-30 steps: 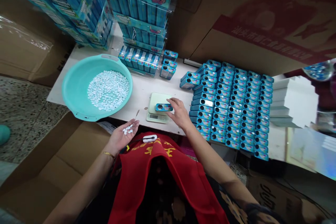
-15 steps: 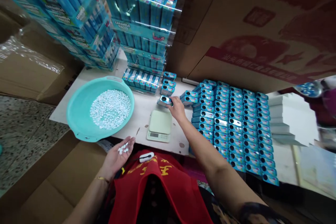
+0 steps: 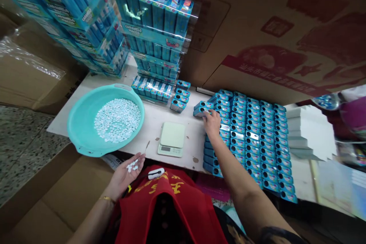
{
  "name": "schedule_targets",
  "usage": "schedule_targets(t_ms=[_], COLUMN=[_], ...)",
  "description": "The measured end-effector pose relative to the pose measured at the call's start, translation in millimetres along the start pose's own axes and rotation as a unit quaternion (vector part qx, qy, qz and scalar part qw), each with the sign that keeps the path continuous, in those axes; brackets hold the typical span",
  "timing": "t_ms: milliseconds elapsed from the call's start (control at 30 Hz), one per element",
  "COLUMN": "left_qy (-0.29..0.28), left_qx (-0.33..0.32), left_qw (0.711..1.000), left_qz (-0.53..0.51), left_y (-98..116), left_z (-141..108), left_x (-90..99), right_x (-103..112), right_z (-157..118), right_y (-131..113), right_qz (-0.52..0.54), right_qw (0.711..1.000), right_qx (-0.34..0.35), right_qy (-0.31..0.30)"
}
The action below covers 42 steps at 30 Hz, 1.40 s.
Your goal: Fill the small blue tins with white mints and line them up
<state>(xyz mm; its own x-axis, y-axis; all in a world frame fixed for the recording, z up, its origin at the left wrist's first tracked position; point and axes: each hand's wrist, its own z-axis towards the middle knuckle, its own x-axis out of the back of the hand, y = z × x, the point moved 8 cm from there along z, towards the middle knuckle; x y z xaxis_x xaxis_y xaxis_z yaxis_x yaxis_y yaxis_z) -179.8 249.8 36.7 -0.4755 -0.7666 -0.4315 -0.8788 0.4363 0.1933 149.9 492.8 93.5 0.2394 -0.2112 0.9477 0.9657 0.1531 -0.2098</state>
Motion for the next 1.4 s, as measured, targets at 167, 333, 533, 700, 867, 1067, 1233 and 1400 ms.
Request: schedule_targets(t_ms=[167, 333, 533, 700, 867, 1067, 1233, 1400], left_qy=[-0.017, -0.019, -0.032, -0.058, -0.042, -0.046, -0.050, -0.052], left_qx=[0.002, 0.001, 0.028, 0.035, 0.011, 0.007, -0.003, -0.028], left_qw=[1.000, 1.000, 0.999, 0.997, 0.999, 0.998, 0.998, 0.997], left_qz=[0.007, 0.017, 0.020, 0.021, -0.006, -0.040, -0.030, -0.049], left_y=[-6, -11, -19, -19, -10, -10, -8, 0], left_z=[-1, -3, 0, 1, -2, -6, -9, -14], left_x=[-17.1, -14.8, -21.2, -36.6, -23.5, -11.3, -7.0, 3.0], right_x=[-11, 3, 21, 14, 36, 24, -20, -37], right_z=[14, -1, -68, -78, -48, -27, 14, 51], right_y=[4, -28, -133, -159, -110, -66, -64, -94], right_qz=[-0.054, -0.058, -0.022, 0.071, 0.233, 0.293, 0.292, 0.116], right_qw=[0.996, 0.984, 0.940, 0.943, 0.964, 0.956, 0.954, 0.988], right_qx=[0.058, 0.136, 0.301, 0.279, 0.113, 0.001, -0.039, 0.069], right_qy=[-0.051, -0.097, -0.161, -0.167, -0.067, -0.031, -0.058, -0.080])
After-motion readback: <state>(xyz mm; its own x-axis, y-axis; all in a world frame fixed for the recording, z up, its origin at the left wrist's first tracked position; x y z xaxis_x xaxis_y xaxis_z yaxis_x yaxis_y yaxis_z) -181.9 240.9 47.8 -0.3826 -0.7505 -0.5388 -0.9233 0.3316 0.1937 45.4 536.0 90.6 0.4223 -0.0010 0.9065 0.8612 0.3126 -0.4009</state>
